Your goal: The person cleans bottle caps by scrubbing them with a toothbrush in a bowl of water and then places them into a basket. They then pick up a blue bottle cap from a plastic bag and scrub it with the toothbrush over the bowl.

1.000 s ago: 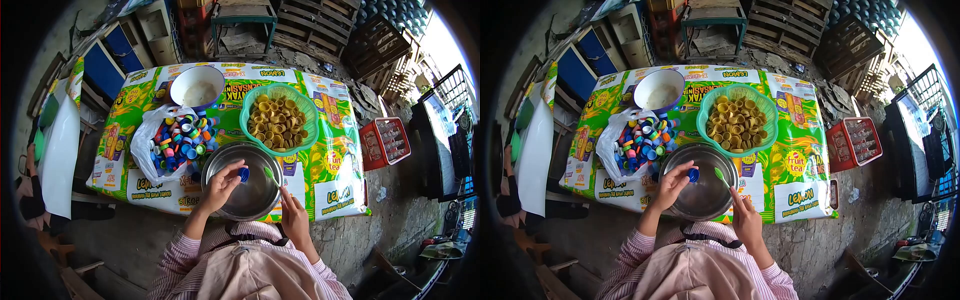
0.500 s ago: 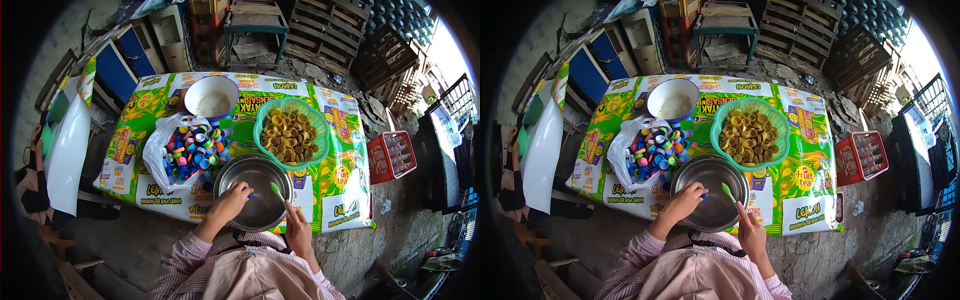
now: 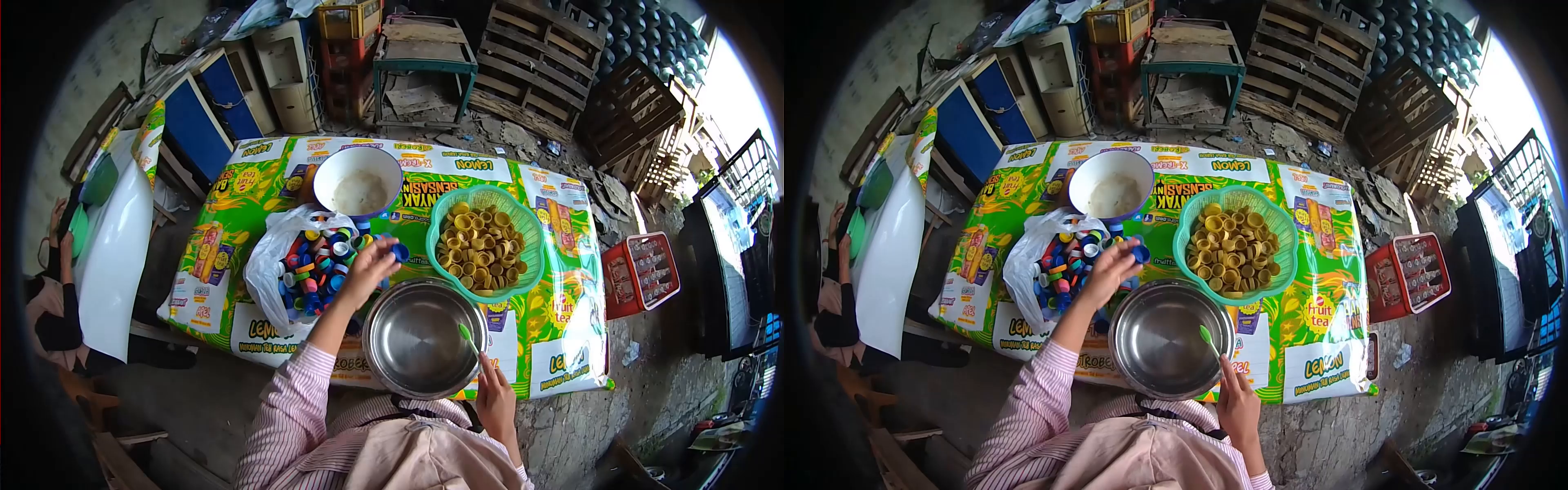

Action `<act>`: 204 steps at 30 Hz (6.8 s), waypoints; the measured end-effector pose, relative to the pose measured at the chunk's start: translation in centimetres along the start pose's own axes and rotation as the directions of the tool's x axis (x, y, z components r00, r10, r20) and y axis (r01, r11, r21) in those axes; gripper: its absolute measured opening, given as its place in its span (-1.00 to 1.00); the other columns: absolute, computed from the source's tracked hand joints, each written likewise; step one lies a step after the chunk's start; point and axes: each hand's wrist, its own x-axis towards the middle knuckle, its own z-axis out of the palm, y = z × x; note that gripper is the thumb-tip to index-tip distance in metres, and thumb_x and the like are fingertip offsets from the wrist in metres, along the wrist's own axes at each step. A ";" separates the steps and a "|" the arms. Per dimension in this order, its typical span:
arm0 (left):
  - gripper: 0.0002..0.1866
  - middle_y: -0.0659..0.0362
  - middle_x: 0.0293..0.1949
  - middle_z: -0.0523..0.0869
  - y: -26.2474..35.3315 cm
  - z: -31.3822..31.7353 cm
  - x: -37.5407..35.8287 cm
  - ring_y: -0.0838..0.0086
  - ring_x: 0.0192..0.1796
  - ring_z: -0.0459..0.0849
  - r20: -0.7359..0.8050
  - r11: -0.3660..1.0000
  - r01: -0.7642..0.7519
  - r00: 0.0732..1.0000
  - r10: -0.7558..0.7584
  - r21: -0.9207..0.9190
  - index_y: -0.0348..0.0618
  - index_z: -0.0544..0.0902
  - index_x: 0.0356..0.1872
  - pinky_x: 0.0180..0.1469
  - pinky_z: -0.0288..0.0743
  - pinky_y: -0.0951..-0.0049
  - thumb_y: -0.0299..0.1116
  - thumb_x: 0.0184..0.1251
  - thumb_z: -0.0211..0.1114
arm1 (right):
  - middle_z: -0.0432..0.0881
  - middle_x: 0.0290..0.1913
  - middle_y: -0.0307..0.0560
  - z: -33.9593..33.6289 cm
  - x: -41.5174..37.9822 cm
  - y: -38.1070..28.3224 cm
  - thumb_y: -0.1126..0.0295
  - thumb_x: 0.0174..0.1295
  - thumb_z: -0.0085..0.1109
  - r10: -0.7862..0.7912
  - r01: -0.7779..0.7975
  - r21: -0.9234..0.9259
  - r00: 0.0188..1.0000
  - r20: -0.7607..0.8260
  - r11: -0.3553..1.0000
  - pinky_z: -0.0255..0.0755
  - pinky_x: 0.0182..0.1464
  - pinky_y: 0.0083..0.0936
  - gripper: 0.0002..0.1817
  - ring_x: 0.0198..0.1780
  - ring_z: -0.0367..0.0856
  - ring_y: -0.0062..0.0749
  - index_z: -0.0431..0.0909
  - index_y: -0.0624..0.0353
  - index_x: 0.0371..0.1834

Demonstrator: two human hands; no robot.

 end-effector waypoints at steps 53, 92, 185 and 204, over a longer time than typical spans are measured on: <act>0.11 0.01 -0.13 0.68 -6.2 4.0 -8.5 0.08 -0.15 0.65 0.165 0.416 -0.123 0.984 -0.064 0.901 0.09 -0.28 0.43 -0.08 0.54 0.24 -0.54 -0.02 0.36 | 0.58 -0.23 0.11 0.2 -0.5 0.3 0.52 0.23 0.01 -0.030 0.034 0.080 0.998 -0.056 0.996 0.46 -0.34 -0.24 -0.54 -0.31 0.59 0.03 0.37 0.05 0.24; 0.19 0.00 -0.14 0.61 -6.9 4.9 -10.3 0.40 -0.19 0.65 0.100 0.817 -0.163 0.987 0.129 0.553 -0.02 -0.51 0.39 -0.09 0.55 0.48 -0.53 0.04 0.36 | 0.51 -0.45 0.06 2.8 0.6 0.6 0.47 0.27 -0.01 -0.090 0.076 0.141 0.991 0.095 0.987 0.36 -0.50 -0.19 -0.46 -0.54 0.50 -0.02 0.23 -0.07 0.35; -0.90 0.15 -0.22 0.61 -7.2 5.8 -11.2 0.45 -0.13 0.64 0.039 0.900 0.262 0.963 -0.266 -0.348 -0.05 0.43 -0.18 0.04 0.57 0.35 -0.32 0.40 0.09 | 0.43 -0.48 0.01 2.4 0.6 -0.9 0.49 0.28 -0.05 -0.151 0.128 0.215 0.984 0.093 0.968 0.34 -0.51 -0.21 -0.44 -0.55 0.47 -0.07 0.18 -0.07 0.37; -0.64 0.02 -0.15 0.65 -7.2 4.8 -10.8 0.37 -0.14 0.66 0.137 0.765 0.380 0.921 -0.364 -0.520 -0.22 0.50 -0.09 0.04 0.54 0.29 -0.11 0.46 -0.05 | 0.42 -0.47 -0.05 1.6 1.0 -1.1 0.48 0.27 -0.02 -0.257 0.244 0.153 0.964 0.072 0.958 0.35 -0.54 -0.27 -0.46 -0.58 0.46 -0.17 0.24 -0.06 0.35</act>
